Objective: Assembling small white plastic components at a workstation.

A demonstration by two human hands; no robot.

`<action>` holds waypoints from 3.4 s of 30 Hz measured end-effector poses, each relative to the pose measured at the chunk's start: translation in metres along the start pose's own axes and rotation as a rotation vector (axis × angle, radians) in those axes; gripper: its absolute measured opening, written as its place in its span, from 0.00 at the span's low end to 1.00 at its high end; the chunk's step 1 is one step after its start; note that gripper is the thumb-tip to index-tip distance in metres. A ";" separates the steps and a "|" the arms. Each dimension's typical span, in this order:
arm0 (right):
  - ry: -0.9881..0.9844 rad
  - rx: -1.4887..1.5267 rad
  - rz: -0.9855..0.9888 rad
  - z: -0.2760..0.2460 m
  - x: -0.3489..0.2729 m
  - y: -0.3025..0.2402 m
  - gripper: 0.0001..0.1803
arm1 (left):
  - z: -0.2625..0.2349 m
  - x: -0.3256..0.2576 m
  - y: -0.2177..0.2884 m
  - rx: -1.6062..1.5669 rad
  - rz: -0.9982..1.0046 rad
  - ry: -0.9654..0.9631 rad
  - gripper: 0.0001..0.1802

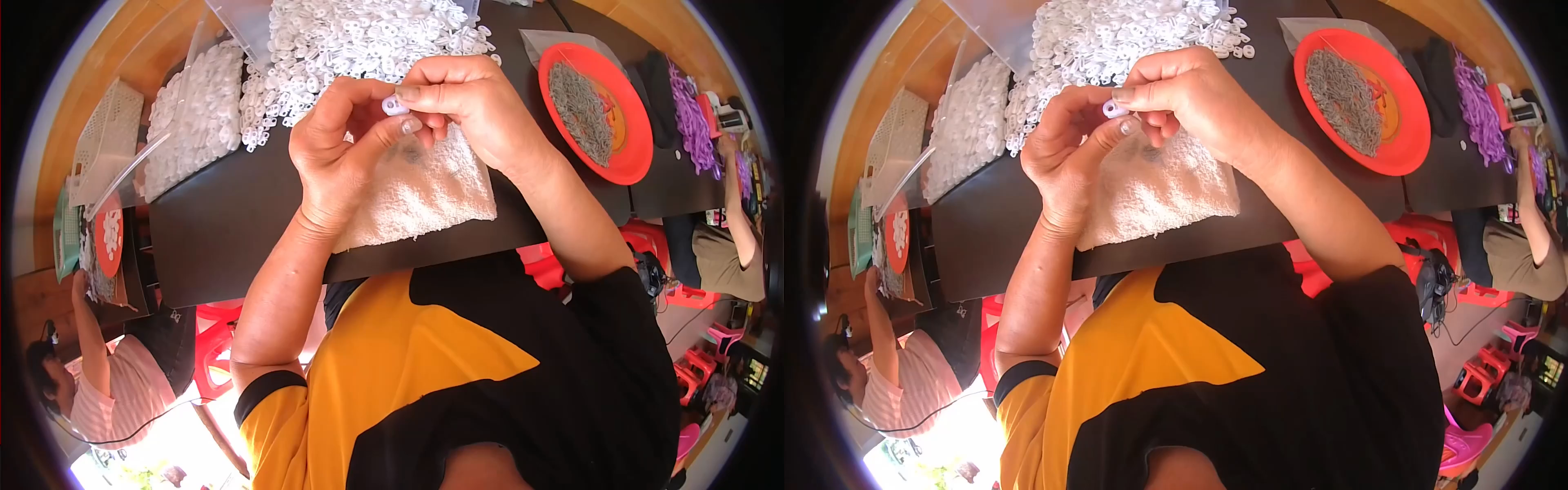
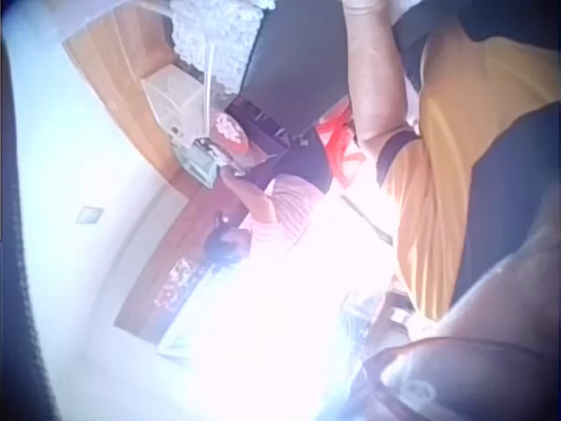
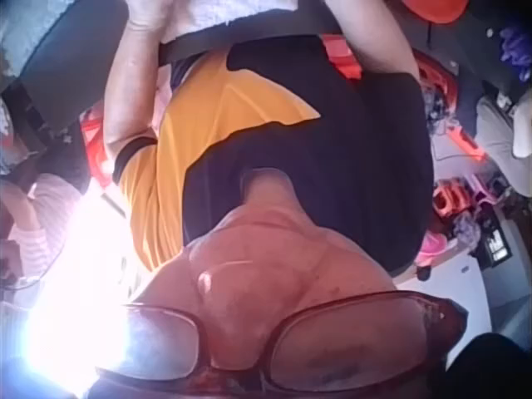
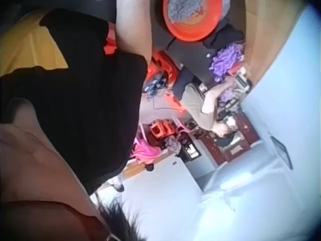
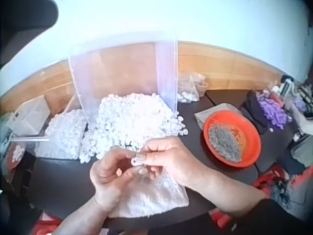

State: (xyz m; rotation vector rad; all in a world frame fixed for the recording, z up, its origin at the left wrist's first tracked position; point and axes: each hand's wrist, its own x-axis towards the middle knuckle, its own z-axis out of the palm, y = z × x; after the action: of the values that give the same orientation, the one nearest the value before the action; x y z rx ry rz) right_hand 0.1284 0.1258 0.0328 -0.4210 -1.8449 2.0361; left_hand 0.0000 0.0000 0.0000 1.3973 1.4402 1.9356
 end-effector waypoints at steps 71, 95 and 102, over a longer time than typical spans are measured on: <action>0.166 0.024 -0.072 0.020 -0.011 -0.007 0.10 | -0.002 0.000 0.001 0.016 0.003 0.052 0.11; 0.149 -0.083 -0.108 0.017 -0.007 0.004 0.10 | 0.000 0.001 0.019 -0.250 -0.454 0.157 0.07; 0.150 -0.093 -0.091 0.015 -0.005 0.005 0.10 | -0.004 0.005 0.019 -0.298 -0.523 0.129 0.06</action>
State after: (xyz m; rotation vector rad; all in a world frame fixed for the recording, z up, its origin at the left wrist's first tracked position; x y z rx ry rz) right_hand 0.1254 0.1098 0.0295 -0.4917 -1.8379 1.8131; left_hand -0.0001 -0.0065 0.0192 0.6880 1.3319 1.8154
